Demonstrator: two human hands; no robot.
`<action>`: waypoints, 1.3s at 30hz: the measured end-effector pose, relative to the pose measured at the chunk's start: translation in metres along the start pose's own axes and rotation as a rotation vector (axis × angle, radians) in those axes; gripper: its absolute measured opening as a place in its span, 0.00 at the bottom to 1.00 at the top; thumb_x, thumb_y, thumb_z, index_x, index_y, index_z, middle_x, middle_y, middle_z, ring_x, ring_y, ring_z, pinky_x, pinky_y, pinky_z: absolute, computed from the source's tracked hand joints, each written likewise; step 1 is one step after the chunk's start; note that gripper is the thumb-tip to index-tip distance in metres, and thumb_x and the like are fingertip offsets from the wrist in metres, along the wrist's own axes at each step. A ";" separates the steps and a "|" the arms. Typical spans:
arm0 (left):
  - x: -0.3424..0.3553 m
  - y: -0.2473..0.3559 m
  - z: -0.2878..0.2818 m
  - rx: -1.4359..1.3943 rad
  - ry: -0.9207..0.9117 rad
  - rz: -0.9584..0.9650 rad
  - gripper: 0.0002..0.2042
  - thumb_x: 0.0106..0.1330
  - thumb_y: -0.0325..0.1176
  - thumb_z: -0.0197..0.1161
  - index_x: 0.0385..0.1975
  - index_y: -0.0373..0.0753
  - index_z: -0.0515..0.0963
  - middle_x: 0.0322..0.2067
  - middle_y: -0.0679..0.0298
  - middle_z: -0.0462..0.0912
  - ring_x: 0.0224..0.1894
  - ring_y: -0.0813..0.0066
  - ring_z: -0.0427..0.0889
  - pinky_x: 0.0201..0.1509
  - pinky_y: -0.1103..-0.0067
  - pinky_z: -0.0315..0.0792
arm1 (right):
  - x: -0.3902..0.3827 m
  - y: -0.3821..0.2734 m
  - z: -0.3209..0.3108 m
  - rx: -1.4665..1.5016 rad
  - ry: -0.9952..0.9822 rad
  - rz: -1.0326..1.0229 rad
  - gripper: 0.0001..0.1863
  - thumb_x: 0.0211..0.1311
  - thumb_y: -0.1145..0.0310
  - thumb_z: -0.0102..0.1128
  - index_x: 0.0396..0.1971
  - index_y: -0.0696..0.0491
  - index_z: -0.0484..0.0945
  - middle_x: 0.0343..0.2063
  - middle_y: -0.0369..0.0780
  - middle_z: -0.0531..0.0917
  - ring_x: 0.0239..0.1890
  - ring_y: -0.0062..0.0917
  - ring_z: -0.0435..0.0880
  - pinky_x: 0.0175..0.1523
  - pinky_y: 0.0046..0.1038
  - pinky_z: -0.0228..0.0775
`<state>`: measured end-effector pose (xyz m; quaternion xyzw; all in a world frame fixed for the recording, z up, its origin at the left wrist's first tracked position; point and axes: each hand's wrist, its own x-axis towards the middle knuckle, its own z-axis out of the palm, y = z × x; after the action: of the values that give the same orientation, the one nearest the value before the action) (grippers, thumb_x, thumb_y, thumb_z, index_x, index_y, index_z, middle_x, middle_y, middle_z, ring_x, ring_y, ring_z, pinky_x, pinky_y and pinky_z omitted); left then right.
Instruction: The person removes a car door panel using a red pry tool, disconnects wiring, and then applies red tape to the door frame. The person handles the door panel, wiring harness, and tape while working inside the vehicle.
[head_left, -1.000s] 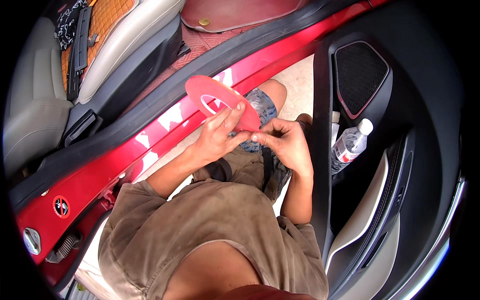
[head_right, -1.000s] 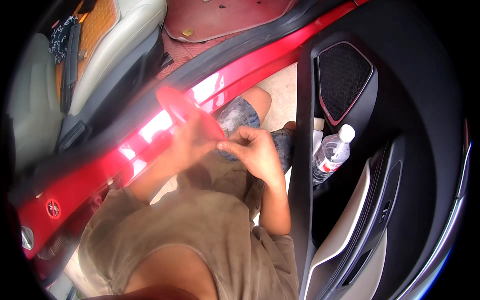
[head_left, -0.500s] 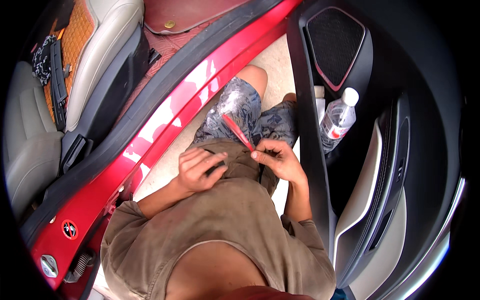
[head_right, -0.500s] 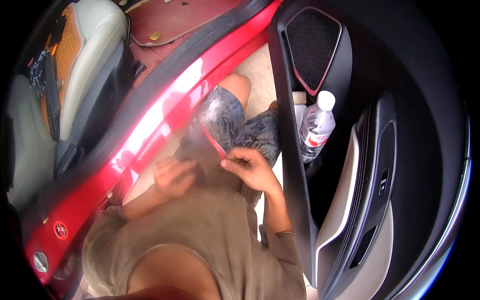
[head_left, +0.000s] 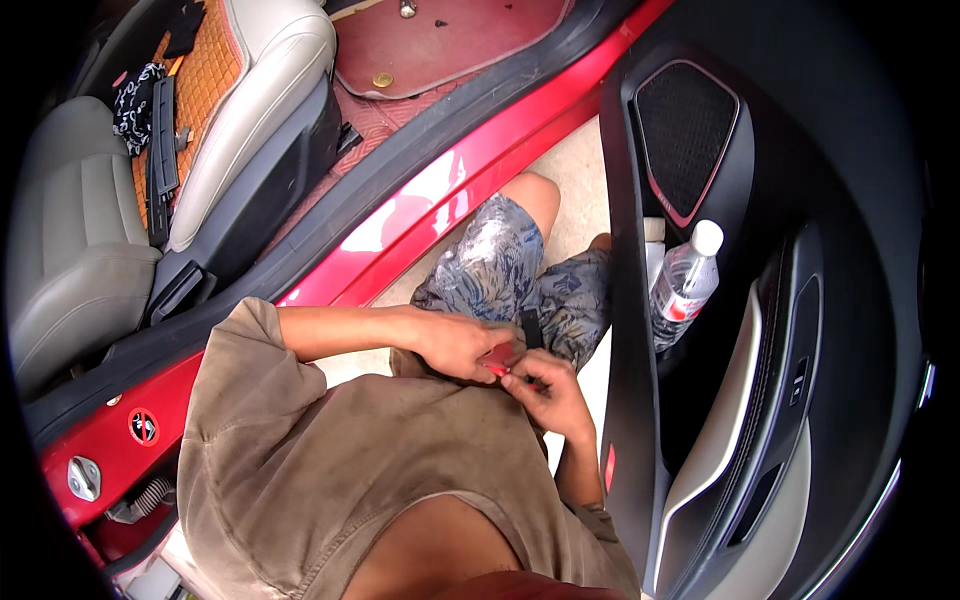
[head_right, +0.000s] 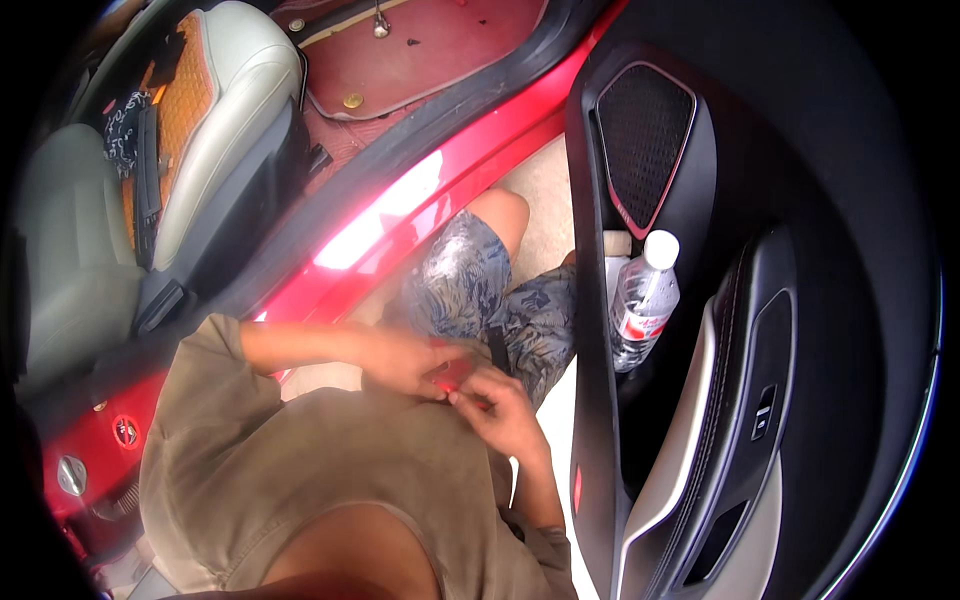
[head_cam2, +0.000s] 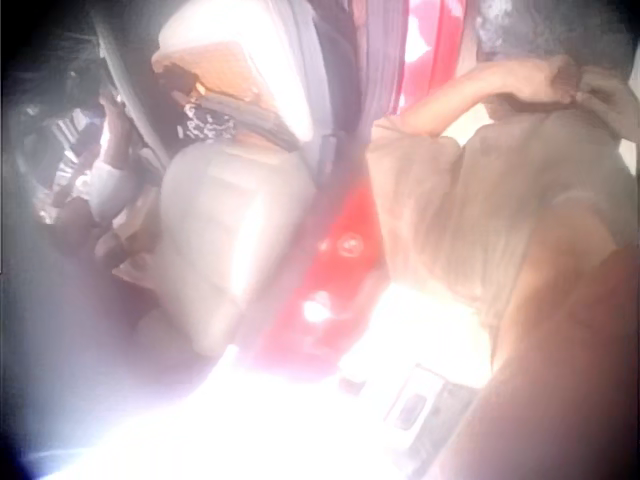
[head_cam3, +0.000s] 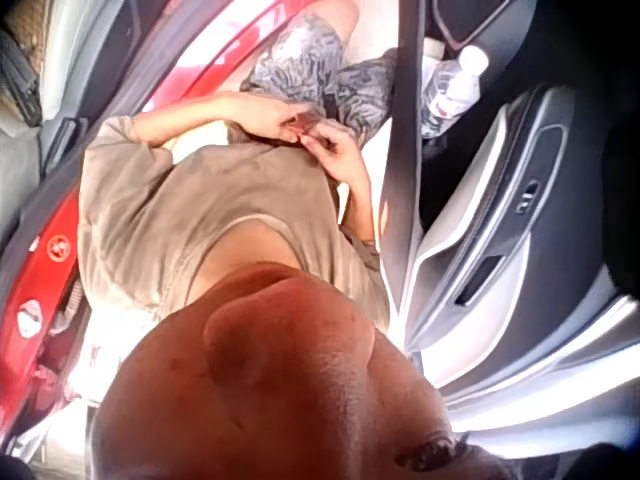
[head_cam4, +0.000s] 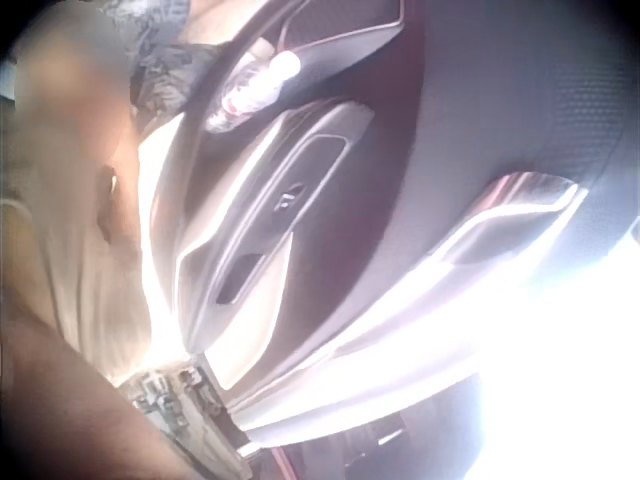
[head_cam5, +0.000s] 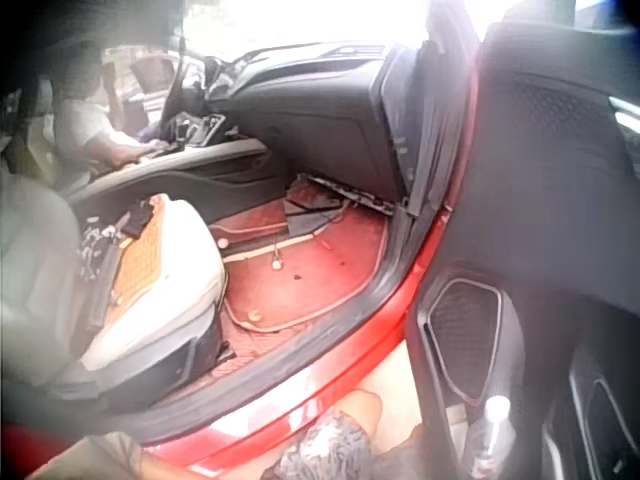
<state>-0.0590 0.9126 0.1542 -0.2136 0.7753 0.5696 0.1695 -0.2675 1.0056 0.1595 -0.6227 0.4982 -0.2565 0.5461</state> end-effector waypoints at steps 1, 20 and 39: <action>0.000 0.000 0.003 -0.140 -0.051 -0.047 0.32 0.63 0.50 0.61 0.61 0.37 0.62 0.53 0.45 0.76 0.56 0.50 0.76 0.58 0.63 0.68 | -0.005 0.005 0.002 -0.058 -0.018 -0.024 0.05 0.55 0.75 0.67 0.26 0.58 0.79 0.25 0.41 0.80 0.29 0.31 0.78 0.35 0.29 0.68; -0.035 0.013 0.053 -0.124 0.316 0.316 0.23 0.72 0.46 0.52 0.60 0.39 0.68 0.42 0.44 0.81 0.43 0.47 0.80 0.49 0.60 0.73 | -0.041 0.006 0.024 0.481 -0.135 0.000 0.14 0.66 0.70 0.56 0.21 0.58 0.72 0.14 0.33 0.74 0.18 0.14 0.69 0.25 0.22 0.61; -0.045 -0.034 0.000 -0.647 0.726 0.292 0.24 0.78 0.47 0.39 0.62 0.36 0.69 0.44 0.60 0.82 0.40 0.75 0.79 0.48 0.76 0.72 | 0.031 -0.040 -0.017 0.271 -0.066 -0.723 0.05 0.66 0.74 0.52 0.34 0.60 0.70 0.17 0.41 0.74 0.19 0.30 0.77 0.30 0.34 0.77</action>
<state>-0.0028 0.9105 0.1496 -0.3288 0.5898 0.6874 -0.2672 -0.2575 0.9665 0.1943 -0.6883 0.1901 -0.4758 0.5136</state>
